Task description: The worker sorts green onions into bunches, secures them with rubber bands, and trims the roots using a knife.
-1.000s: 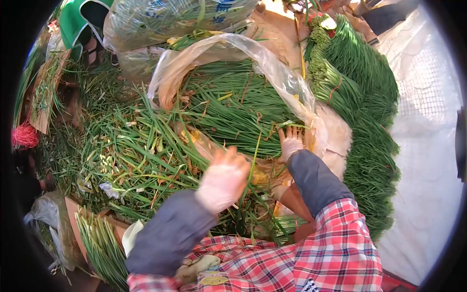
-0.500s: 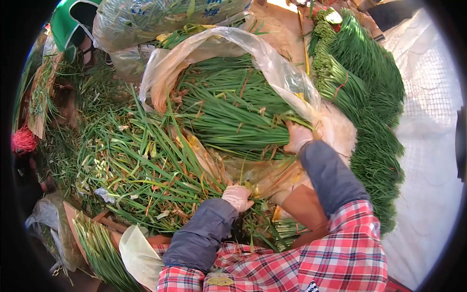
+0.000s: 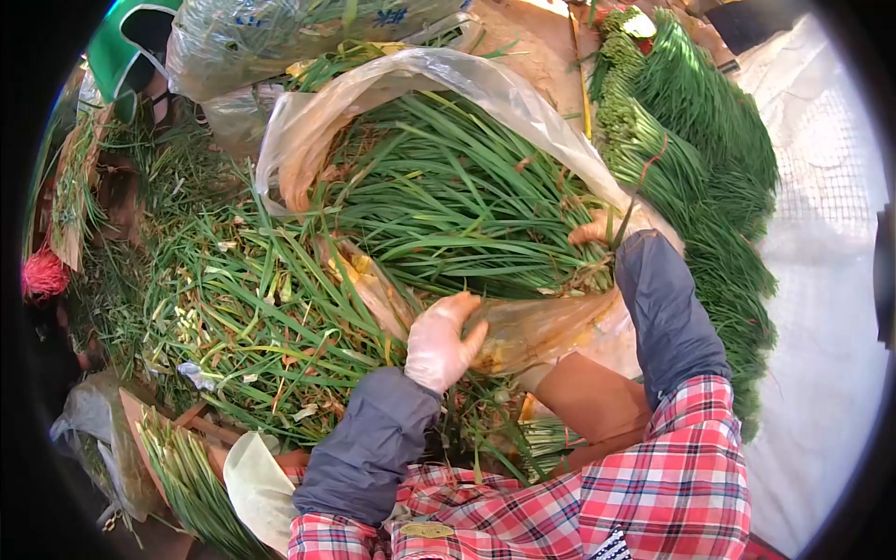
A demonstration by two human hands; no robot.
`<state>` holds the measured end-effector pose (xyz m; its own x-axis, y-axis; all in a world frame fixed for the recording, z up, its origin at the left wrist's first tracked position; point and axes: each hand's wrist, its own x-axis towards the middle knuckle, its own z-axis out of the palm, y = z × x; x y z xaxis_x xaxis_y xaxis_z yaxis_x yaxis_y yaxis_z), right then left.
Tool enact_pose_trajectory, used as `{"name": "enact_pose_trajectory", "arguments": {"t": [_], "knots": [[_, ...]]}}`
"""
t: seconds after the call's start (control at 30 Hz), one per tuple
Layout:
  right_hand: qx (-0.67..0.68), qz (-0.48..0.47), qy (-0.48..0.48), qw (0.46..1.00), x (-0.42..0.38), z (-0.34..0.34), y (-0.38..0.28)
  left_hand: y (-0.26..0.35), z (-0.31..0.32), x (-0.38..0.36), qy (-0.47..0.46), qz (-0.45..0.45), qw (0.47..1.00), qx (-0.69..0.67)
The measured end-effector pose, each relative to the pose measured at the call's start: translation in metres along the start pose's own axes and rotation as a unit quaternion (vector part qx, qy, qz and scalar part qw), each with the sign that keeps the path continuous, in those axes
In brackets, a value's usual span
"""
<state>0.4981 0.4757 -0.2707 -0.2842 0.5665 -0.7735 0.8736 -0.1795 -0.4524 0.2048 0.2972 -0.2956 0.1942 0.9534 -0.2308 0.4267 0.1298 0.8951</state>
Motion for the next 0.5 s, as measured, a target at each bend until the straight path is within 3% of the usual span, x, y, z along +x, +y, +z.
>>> {"name": "enact_pose_trajectory", "arguments": {"t": [0.03,0.07,0.13,0.2,0.23,0.3,0.33,0.37,0.4,0.43,0.5], "knots": [[0.001,-0.037,-0.012,0.999,0.008,0.002,0.01,0.002,0.004,0.008,-0.029,-0.091,0.975,-0.199],[0.058,-0.022,-0.016,0.998,0.004,0.008,0.003,0.005,0.011,0.017,-0.056,-0.176,0.903,-0.388],[0.174,0.009,-0.02,0.984,-0.004,0.02,-0.013,-0.017,0.052,0.028,-0.114,-0.326,0.759,-0.551],[0.207,0.006,-0.054,0.977,-0.002,0.031,-0.016,0.0,0.077,0.029,-0.043,-0.354,0.7,-0.619],[0.243,-0.007,-0.058,0.968,-0.005,0.043,-0.018,-0.015,0.096,0.033,-0.094,-0.272,0.637,-0.715],[0.31,-0.034,-0.065,0.948,-0.013,0.063,-0.019,-0.002,0.112,0.042,-0.021,-0.262,0.621,-0.739],[0.103,-0.047,-0.022,0.993,-0.014,0.059,-0.018,0.005,0.115,0.05,0.018,-0.254,0.613,-0.748],[-0.008,-0.022,0.013,1.0,-0.029,0.055,-0.039,0.022,0.105,0.056,0.029,-0.286,0.586,-0.758],[-0.12,0.002,0.047,0.992,-0.044,0.055,-0.06,0.024,0.107,0.059,0.051,-0.28,0.603,-0.745],[-0.098,0.01,0.066,0.993,-0.041,0.062,-0.055,0.025,0.11,0.06,0.072,-0.274,0.62,-0.732],[-0.297,0.028,0.13,0.946,-0.045,0.079,-0.071,0.032,0.106,0.061,0.1,-0.267,0.651,-0.704]]}}
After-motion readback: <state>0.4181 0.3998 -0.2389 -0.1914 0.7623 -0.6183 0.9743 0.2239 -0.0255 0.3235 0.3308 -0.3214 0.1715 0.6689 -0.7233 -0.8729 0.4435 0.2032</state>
